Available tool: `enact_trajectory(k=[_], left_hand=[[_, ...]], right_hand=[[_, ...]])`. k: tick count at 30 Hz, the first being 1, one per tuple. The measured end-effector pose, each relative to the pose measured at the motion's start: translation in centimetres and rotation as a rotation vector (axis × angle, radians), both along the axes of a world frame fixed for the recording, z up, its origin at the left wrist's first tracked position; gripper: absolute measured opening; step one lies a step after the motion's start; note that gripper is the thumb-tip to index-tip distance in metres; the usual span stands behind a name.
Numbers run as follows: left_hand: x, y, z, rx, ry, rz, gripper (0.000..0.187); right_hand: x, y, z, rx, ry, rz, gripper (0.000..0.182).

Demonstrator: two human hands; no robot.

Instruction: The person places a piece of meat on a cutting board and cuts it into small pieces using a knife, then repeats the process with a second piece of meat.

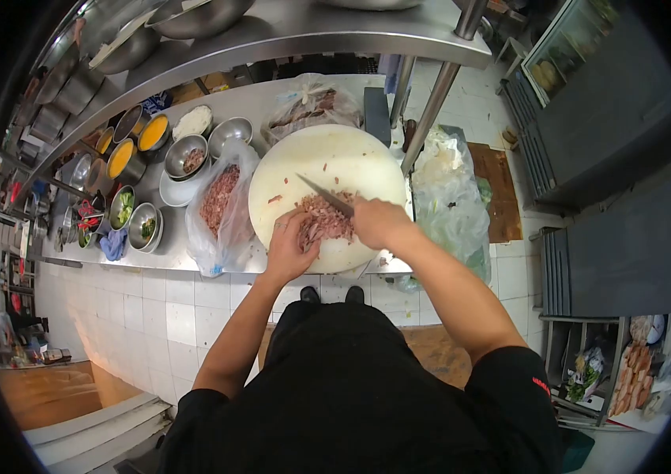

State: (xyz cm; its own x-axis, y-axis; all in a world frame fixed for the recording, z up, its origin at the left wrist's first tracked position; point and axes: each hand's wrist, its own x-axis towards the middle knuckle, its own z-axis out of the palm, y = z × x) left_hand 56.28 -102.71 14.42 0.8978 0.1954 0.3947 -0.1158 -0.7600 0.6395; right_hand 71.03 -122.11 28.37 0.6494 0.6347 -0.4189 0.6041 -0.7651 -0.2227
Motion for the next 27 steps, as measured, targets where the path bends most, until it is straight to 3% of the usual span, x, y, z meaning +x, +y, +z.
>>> enact_trajectory(k=[7, 10, 14, 17, 21, 27], left_hand=[[0.8, 0.1, -0.3, 0.054, -0.083, 0.047, 0.053], [0.6, 0.8, -0.8, 0.071, -0.079, 0.016, 0.048], [0.5, 0.9, -0.5, -0.001, -0.133, 0.061, 0.039], [0.3, 0.9, -0.8, -0.023, -0.125, 0.055, 0.038], [0.4, 1.1, -1.1, 0.054, -0.158, 0.046, 0.034], [0.1, 1.3, -0.6, -0.060, -0.147, 0.039, 0.034]], right_hand=[[-2.2, 1.5, 3.1, 0.012, -0.026, -0.056, 0.038], [-2.5, 2.2, 0.4, -0.058, 0.000, -0.044, 0.038], [-3.3, 3.5, 3.7, -0.058, -0.006, -0.058, 0.037], [-4.7, 4.8, 2.8, 0.030, -0.035, -0.075, 0.038], [-4.2, 5.5, -0.5, -0.059, 0.030, -0.073, 0.038], [-5.3, 5.7, 1.9, 0.021, -0.060, -0.043, 0.038]])
